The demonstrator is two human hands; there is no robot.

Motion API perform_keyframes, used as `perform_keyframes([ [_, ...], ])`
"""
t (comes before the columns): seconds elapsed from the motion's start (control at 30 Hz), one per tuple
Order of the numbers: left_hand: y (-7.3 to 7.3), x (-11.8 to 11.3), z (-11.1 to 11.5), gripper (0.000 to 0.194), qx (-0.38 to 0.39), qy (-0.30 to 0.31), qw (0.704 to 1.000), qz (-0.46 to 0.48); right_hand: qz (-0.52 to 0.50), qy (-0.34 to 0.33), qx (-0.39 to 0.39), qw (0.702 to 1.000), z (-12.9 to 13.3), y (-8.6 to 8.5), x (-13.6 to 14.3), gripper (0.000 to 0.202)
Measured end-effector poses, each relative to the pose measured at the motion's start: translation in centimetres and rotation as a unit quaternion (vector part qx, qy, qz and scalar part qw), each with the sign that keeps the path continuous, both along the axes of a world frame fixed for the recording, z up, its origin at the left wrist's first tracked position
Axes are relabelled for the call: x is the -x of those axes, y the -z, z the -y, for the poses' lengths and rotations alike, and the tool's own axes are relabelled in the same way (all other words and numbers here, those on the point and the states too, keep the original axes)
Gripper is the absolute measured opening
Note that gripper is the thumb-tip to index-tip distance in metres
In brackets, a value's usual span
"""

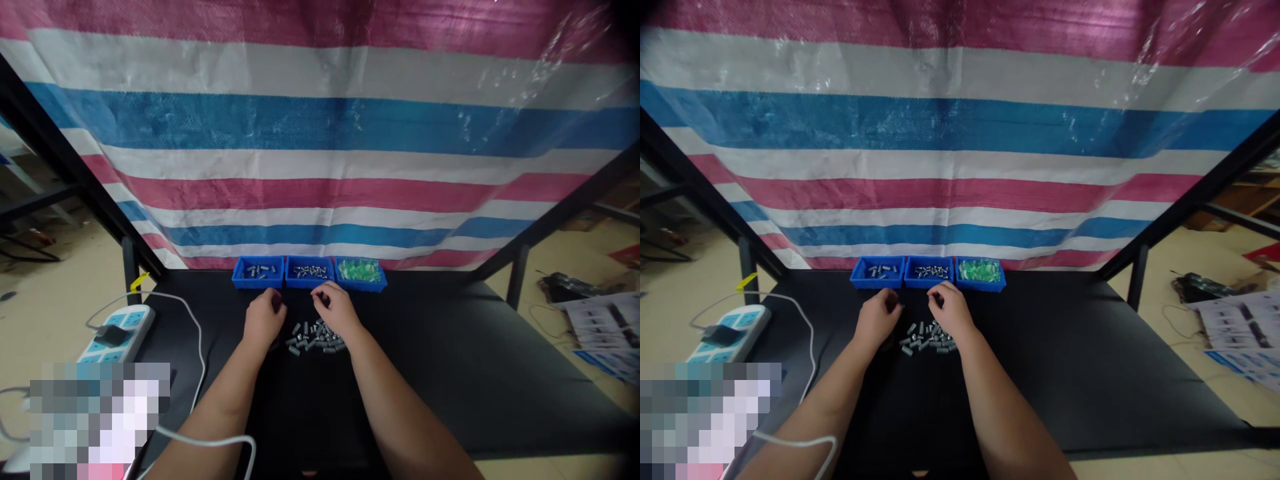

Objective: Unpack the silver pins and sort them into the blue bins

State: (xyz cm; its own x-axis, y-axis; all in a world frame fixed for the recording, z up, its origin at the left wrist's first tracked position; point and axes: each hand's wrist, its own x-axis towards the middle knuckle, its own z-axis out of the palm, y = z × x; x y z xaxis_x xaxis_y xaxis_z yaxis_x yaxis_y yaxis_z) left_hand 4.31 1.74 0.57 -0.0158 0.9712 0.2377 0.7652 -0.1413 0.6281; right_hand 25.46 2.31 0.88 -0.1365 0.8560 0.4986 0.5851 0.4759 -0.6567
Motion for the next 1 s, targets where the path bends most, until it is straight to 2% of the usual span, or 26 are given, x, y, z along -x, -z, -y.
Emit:
perform_keyframes([
  [0.1,0.1,1.1,-0.4,0.007,0.008,-0.022,0.992,0.121,-0.001,-0.002,0.005,1.0,0.0,0.1,0.0,0.015],
  [0.17,0.3,1.7,-0.9,0.01,0.04,-0.026,0.968,0.245,0.0,-0.005,0.009,1.0,0.0,0.2,0.0,0.015],
  [0.23,0.3,2.0,-1.5,0.016,0.045,-0.031,0.919,0.391,-0.002,-0.007,0.01,1.0,0.0,0.2,0.0,0.015],
  [0.3,-0.1,2.1,-2.0,0.024,-0.006,-0.044,0.86,0.508,-0.005,-0.007,0.011,1.0,0.0,0.1,0.0,0.015],
  [0.37,-0.6,2.0,-2.3,0.029,-0.079,-0.059,0.819,0.566,-0.007,-0.008,0.011,1.0,0.0,0.1,0.0,0.015],
  [0.43,-1.2,1.8,-2.6,0.033,-0.128,-0.065,0.801,0.581,-0.006,-0.01,0.013,1.0,0.0,0.1,0.0,0.015],
  [0.57,-1.9,1.4,-2.6,0.039,-0.125,-0.032,0.807,0.576,-0.004,-0.017,0.021,1.0,0.2,0.2,0.0,0.015],
  [0.7,-1.9,1.3,-2.1,0.034,-0.094,0.019,0.807,0.583,0.001,-0.018,0.025,1.0,0.2,0.2,0.0,0.014],
  [0.83,-1.7,1.5,-1.7,0.035,-0.075,0.02,0.811,0.58,0.015,-0.034,0.038,0.999,0.5,-0.3,0.0,0.013],
  [0.9,-1.7,1.7,-1.6,0.035,-0.072,0.013,0.823,0.564,0.031,-0.09,0.055,0.994,1.0,-0.7,0.1,0.011],
  [1.0,-1.8,2.2,-1.3,0.034,-0.074,-0.001,0.851,0.52,0.079,-0.212,0.098,0.969,1.7,-1.3,0.3,0.003],
])
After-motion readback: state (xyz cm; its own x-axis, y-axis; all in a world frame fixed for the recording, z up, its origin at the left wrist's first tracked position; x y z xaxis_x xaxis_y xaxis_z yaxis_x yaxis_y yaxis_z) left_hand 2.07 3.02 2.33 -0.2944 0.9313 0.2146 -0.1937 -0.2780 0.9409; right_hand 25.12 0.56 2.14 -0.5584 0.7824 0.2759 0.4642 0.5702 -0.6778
